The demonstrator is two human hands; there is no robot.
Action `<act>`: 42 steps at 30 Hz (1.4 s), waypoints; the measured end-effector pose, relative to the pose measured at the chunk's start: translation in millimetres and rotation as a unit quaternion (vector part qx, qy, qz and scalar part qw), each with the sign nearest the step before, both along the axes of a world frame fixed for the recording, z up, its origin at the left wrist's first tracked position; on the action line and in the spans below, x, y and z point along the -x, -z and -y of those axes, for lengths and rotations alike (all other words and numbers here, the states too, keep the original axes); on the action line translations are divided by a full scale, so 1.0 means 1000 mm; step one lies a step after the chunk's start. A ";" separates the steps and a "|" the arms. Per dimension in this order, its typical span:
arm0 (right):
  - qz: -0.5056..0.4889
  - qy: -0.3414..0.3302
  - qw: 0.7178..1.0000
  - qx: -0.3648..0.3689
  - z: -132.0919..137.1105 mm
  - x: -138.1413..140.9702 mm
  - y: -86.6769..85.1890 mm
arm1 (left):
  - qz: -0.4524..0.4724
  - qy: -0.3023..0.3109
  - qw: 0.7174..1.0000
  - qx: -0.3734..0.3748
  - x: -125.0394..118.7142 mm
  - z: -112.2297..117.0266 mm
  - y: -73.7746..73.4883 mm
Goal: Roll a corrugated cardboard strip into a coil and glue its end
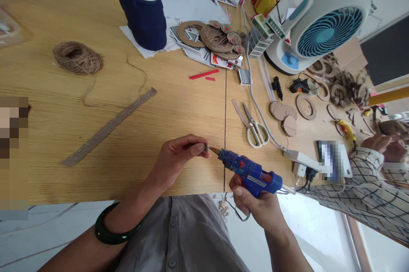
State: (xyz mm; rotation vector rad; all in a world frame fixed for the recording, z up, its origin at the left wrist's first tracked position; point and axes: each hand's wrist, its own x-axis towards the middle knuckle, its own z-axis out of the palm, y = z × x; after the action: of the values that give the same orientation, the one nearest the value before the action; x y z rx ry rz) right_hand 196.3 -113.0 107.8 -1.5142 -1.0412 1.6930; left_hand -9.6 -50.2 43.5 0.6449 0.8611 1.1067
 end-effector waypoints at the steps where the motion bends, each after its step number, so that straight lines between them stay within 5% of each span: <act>1: 0.004 0.001 1.000 -0.001 0.000 0.000 -0.001 | 0.002 0.001 1.000 -0.002 0.000 0.000 0.000; 12: -0.003 -0.054 0.998 -0.044 -0.001 -0.008 0.014 | -0.005 0.000 1.000 0.005 -0.001 0.001 -0.001; 42: 0.019 -0.049 0.998 -0.043 0.001 -0.005 0.015 | -0.004 -0.011 1.000 0.013 0.001 0.002 0.005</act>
State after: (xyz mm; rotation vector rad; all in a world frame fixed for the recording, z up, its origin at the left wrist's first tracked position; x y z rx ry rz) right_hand 201.3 -113.8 93.1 -1.4662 -1.2110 1.6690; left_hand -10.9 -52.7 38.8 0.6193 0.8898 1.1107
